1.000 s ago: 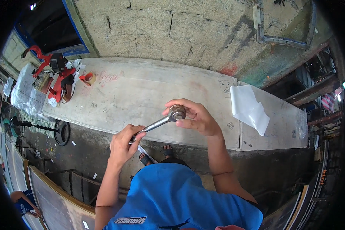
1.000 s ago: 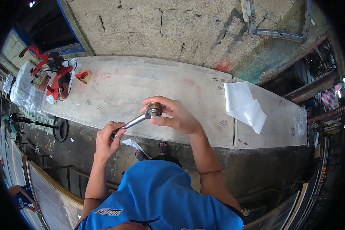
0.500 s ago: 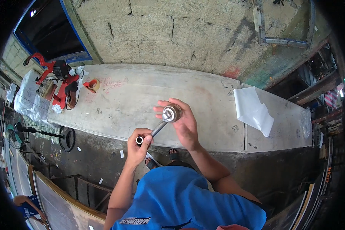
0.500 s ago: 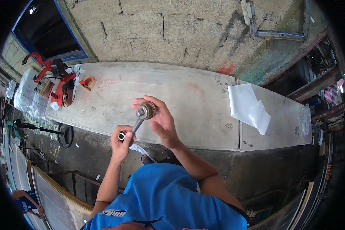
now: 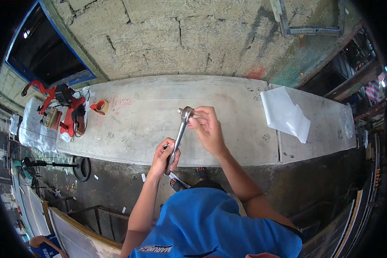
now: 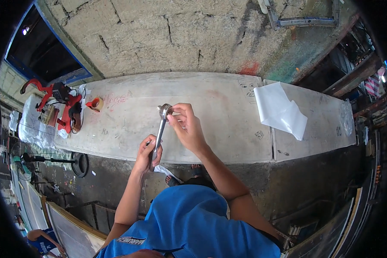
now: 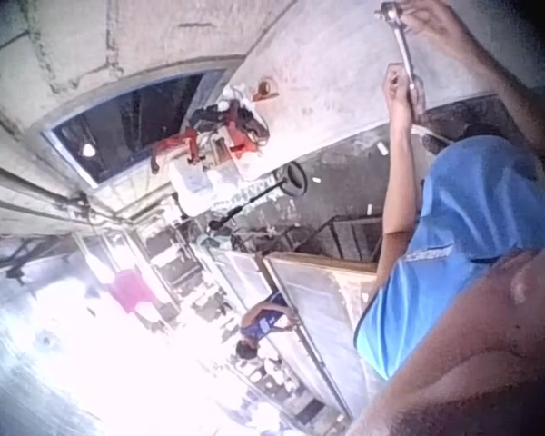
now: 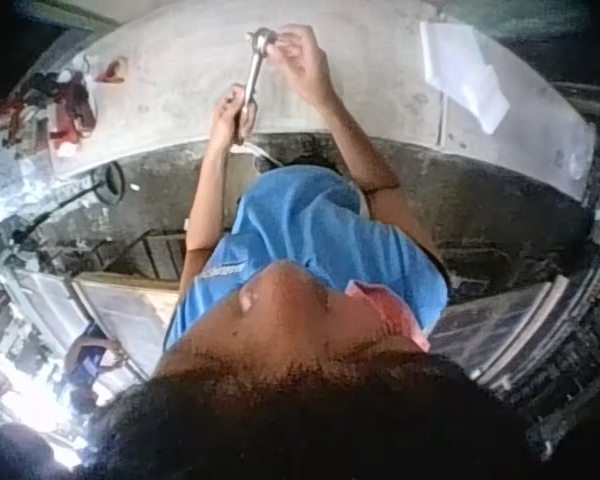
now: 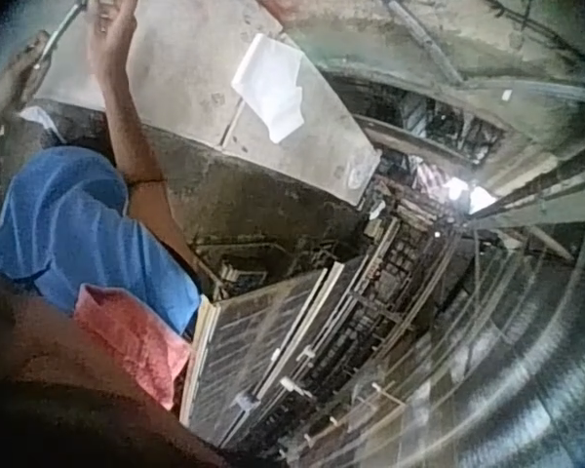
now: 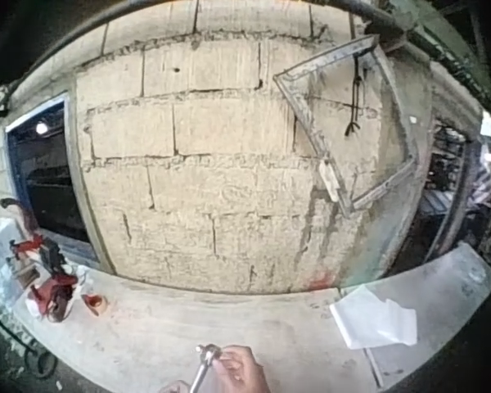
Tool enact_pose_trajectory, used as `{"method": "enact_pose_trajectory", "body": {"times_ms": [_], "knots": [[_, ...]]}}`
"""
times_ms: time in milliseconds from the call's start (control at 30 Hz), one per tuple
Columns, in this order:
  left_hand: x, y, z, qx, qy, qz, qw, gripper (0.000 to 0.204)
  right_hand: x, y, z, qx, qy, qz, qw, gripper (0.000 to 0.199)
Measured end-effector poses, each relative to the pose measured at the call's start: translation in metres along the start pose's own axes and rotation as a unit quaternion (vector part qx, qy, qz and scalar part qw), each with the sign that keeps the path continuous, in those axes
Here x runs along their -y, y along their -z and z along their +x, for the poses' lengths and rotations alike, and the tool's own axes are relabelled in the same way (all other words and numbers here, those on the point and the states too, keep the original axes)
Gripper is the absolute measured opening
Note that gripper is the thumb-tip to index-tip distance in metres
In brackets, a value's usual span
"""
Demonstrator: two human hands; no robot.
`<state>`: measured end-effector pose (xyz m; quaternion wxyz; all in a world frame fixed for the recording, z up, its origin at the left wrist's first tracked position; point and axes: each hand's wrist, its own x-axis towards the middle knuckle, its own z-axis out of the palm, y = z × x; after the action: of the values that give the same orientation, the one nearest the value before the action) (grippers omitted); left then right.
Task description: Assembling and tightening bolts on large metal industrial frames using a ratchet and socket.
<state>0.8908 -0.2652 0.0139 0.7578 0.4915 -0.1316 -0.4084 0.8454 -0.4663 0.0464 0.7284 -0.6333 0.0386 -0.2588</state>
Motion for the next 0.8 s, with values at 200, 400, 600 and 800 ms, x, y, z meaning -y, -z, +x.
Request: {"method": "enact_pose_trajectory", "body": {"times_ms": [200,400,600,800], "knots": [[0.086,0.041,0.051,-0.099,0.153,0.027,0.983,0.021,-0.163,0.055,-0.008,0.013,-0.124,-0.255,0.959,0.023],[0.169,0.074,0.070,-0.159,0.281,0.024,0.946,0.022,-0.256,0.086,-0.051,0.078,-0.127,-0.446,0.883,0.020],[0.187,0.084,0.078,-0.158,0.308,-0.007,0.938,0.021,-0.271,0.098,-0.052,0.120,-0.103,-0.495,0.854,0.020],[0.205,0.096,0.069,-0.164,0.303,0.013,0.939,0.025,-0.271,0.096,-0.050,0.159,-0.082,-0.504,0.845,0.021]]}}
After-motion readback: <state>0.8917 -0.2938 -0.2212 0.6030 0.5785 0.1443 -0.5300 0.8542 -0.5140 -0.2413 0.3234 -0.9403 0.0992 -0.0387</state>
